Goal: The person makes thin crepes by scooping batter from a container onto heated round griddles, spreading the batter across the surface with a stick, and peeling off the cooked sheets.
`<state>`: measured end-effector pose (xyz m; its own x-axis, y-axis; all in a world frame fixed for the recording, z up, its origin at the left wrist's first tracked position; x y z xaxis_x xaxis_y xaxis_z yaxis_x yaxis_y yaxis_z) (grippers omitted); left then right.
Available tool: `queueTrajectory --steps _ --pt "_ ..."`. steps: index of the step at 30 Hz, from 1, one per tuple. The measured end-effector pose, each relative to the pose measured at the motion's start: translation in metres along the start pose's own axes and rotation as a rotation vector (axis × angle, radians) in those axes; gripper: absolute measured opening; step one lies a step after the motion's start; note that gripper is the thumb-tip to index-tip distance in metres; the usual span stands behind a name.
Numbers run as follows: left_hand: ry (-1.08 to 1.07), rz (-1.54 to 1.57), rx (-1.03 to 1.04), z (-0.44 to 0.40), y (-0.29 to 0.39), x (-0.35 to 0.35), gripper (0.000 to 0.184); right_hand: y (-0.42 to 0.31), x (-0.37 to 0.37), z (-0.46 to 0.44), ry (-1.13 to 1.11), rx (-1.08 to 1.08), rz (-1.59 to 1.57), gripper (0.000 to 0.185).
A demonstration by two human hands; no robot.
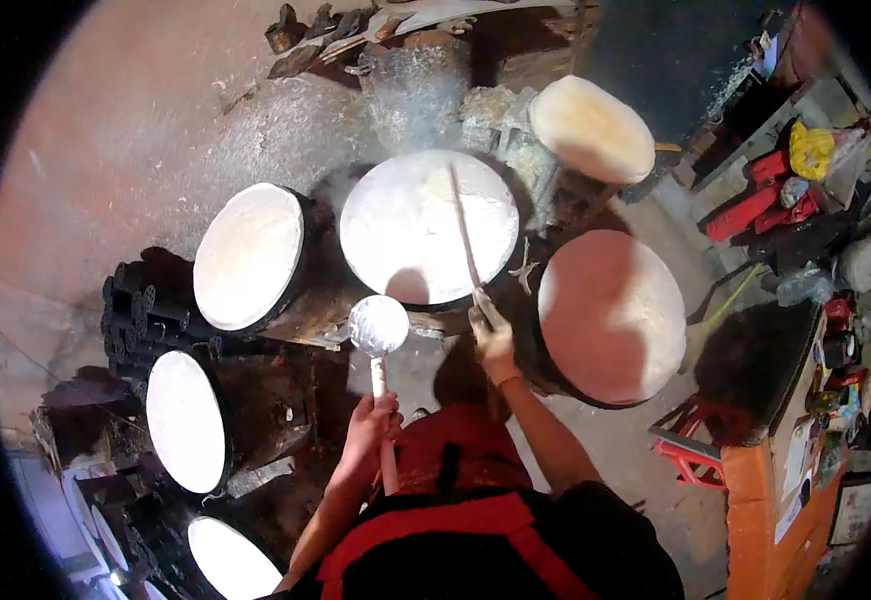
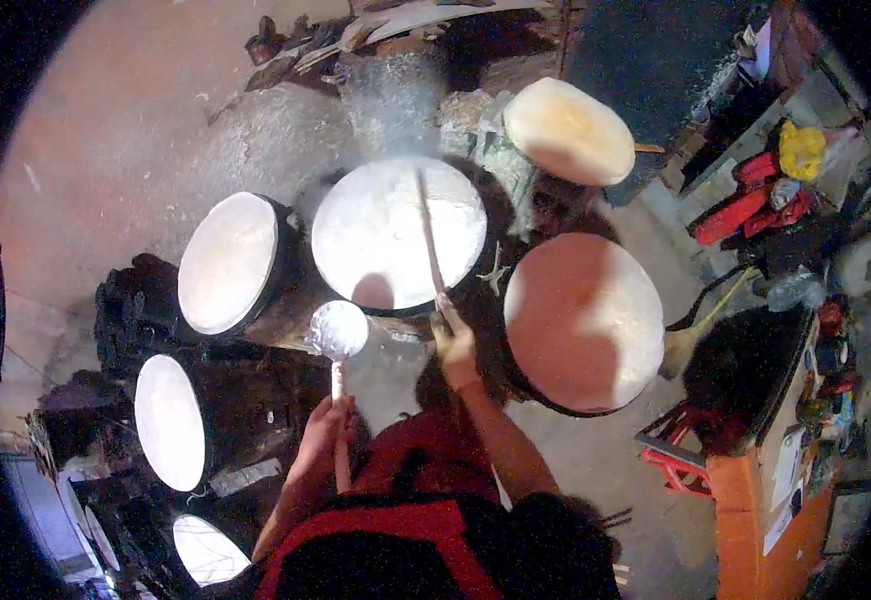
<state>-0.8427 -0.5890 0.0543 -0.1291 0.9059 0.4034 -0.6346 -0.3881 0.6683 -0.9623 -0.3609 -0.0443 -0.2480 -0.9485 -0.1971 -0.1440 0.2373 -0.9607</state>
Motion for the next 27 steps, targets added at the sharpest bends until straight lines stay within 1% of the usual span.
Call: queueTrajectory --steps 3,4,5,6,7,9,10,11,13,14,15,16,17,18,19,21,22,23,24,25,26,27 --pt "-0.009 -0.048 -0.046 0.002 0.011 0.009 0.019 0.047 -0.011 -0.037 -0.060 -0.015 -0.268 0.032" --pt "-0.013 -0.085 -0.060 0.001 0.013 0.008 0.019 0.031 -0.028 -0.044 0.017 0.038 -0.097 0.029" --pt "-0.016 -0.119 -0.072 -0.001 0.013 0.006 0.018 0.029 -0.033 -0.052 0.106 0.014 -0.226 0.028" --pt "-0.019 -0.152 -0.086 -0.003 0.014 0.005 0.018 0.026 -0.034 -0.048 0.022 0.036 -0.186 0.029" --pt "-0.035 -0.123 -0.067 -0.010 0.014 0.000 0.018 0.011 -0.036 -0.039 -0.061 0.062 -0.145 0.030" --pt "-0.070 -0.067 -0.025 -0.036 0.014 -0.012 0.018 0.017 -0.033 -0.011 -0.253 0.079 -0.115 0.034" --pt "-0.077 -0.143 0.051 -0.048 0.025 -0.011 0.018 -0.005 -0.038 0.004 -0.305 0.214 -0.028 0.040" --pt "-0.109 -0.077 0.010 -0.068 0.033 -0.014 0.016 -0.010 -0.044 0.017 -0.328 0.243 -0.096 0.040" --pt "-0.031 -0.193 0.070 -0.106 0.054 -0.013 0.018 -0.010 -0.058 0.046 -0.375 0.307 -0.231 0.042" --pt "-0.069 -0.308 0.155 -0.125 0.064 -0.010 0.018 0.007 -0.058 0.059 -0.249 0.316 -0.344 0.042" --pt "-0.105 -0.296 0.184 -0.148 0.071 -0.006 0.019 0.037 -0.054 0.072 -0.120 0.324 -0.456 0.042" --pt "-0.096 -0.249 0.223 -0.160 0.077 0.004 0.016 0.041 -0.049 0.073 -0.072 0.305 -0.443 0.041" --pt "-0.099 -0.271 0.177 -0.170 0.078 0.013 0.013 0.033 -0.044 0.072 -0.023 0.286 -0.428 0.041" --pt "-0.101 -0.293 0.130 -0.178 0.076 0.022 0.014 0.022 -0.034 0.071 -0.057 0.241 -0.291 0.041" --pt "-0.125 -0.197 0.155 -0.179 0.071 0.037 0.015 0.008 -0.022 0.071 -0.091 0.201 -0.153 0.040" --pt "-0.100 -0.226 0.147 -0.191 0.055 0.050 0.013 0.081 0.017 0.088 -0.180 0.376 -0.382 0.040" --pt "-0.117 -0.128 0.117 -0.187 0.052 0.064 0.015 0.117 0.031 0.098 -0.218 0.471 -0.390 0.041" --pt "-0.136 -0.030 0.093 -0.183 0.055 0.075 0.018 0.088 0.027 0.092 -0.227 0.515 -0.460 0.040" --pt "-0.272 0.254 -0.092 -0.265 0.010 0.017 0.014 0.052 0.022 0.084 -0.233 0.561 -0.529 0.039" --pt "-0.317 0.561 -0.265 -0.253 0.022 0.009 0.014 0.015 0.017 0.076 -0.236 0.608 -0.596 0.038" --pt "-0.358 0.867 -0.445 -0.225 0.043 0.013 0.014 -0.010 0.005 0.065 -0.219 0.469 -0.577 0.035" --pt "-0.396 0.899 -0.472 -0.187 0.065 0.022 0.014 -0.023 -0.007 0.052 -0.199 0.332 -0.558 0.032"
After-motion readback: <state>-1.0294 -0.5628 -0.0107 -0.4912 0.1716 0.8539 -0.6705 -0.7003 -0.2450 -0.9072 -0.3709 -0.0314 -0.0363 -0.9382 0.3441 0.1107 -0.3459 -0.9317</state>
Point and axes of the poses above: each hand's wrist, its own z-axis away from the middle knuckle, its own x-axis out of the palm, y = z × x, the point moved 5 cm from there along -z, towards the middle knuckle, and after that the axes turned 7 degrees about -y, right-handed, at the moved point
